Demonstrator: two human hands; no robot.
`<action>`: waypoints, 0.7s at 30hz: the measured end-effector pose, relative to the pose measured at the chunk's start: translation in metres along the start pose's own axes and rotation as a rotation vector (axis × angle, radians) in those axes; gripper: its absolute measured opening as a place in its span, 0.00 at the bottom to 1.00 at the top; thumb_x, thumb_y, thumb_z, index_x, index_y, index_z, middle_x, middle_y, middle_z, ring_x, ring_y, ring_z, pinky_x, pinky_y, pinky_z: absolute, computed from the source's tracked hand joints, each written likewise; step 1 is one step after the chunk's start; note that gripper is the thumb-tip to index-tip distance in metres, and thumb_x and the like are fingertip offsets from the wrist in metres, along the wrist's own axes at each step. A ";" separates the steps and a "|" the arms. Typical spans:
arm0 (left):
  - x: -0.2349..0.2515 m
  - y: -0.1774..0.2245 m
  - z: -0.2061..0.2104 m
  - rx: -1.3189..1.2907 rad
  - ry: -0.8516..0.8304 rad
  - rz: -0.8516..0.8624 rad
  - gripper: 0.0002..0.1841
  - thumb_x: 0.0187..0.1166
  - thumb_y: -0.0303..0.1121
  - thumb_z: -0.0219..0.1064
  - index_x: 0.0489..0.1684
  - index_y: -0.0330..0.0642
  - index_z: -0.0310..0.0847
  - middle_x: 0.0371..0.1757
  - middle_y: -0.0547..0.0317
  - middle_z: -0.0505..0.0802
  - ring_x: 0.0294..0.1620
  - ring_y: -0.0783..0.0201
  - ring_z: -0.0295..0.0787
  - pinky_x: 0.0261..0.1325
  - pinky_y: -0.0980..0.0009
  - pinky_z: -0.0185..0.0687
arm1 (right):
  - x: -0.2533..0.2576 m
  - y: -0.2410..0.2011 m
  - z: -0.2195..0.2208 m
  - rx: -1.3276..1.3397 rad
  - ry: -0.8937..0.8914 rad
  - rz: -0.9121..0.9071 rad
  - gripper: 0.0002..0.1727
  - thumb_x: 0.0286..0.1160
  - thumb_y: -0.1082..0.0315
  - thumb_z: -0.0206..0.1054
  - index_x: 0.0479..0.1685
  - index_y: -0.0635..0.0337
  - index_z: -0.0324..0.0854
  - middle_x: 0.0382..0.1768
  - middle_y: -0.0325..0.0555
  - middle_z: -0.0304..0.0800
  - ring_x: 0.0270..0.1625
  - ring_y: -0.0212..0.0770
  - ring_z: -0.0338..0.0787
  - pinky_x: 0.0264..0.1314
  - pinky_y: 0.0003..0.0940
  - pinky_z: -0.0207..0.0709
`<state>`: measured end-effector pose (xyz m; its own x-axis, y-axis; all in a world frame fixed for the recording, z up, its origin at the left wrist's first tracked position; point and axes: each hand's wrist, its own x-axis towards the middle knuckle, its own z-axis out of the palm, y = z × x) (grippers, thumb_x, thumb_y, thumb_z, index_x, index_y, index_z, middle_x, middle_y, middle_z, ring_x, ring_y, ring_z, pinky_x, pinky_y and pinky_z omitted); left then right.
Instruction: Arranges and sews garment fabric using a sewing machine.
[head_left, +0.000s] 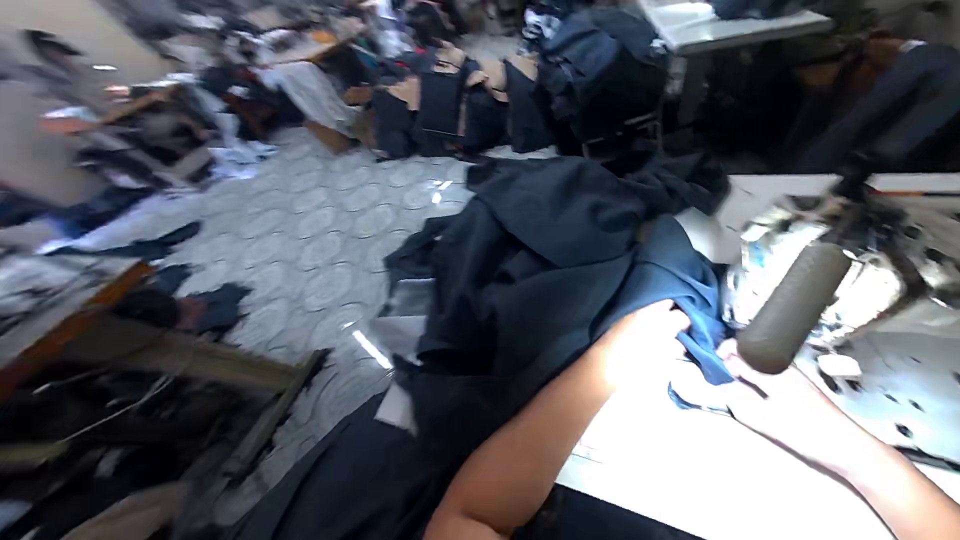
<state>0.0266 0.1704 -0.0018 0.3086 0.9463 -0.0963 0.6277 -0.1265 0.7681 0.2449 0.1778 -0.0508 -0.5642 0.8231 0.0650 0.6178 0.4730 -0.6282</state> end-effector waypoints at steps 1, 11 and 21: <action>-0.014 0.004 -0.009 0.136 -0.106 0.084 0.14 0.79 0.27 0.68 0.58 0.27 0.84 0.57 0.37 0.90 0.62 0.49 0.87 0.68 0.53 0.80 | -0.003 -0.006 -0.004 0.025 -0.053 -0.047 0.22 0.70 0.59 0.72 0.53 0.70 0.89 0.61 0.66 0.86 0.70 0.64 0.82 0.76 0.61 0.69; -0.078 0.010 0.044 0.463 0.262 0.153 0.09 0.78 0.32 0.68 0.44 0.36 0.91 0.45 0.45 0.94 0.55 0.45 0.90 0.67 0.43 0.71 | -0.001 0.017 0.035 0.006 0.283 -0.548 0.24 0.81 0.42 0.57 0.40 0.49 0.91 0.43 0.40 0.94 0.55 0.37 0.89 0.67 0.42 0.71; -0.077 0.026 0.051 0.458 0.230 0.029 0.16 0.83 0.40 0.65 0.51 0.37 0.91 0.43 0.46 0.96 0.53 0.47 0.91 0.67 0.46 0.68 | -0.003 0.011 0.031 0.016 0.353 -0.613 0.19 0.83 0.49 0.58 0.39 0.51 0.90 0.42 0.41 0.94 0.55 0.34 0.88 0.70 0.34 0.68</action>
<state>0.0555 0.0789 -0.0062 0.1976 0.9750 0.1019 0.8857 -0.2221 0.4077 0.2362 0.1710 -0.0821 -0.5947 0.4640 0.6565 0.2357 0.8814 -0.4093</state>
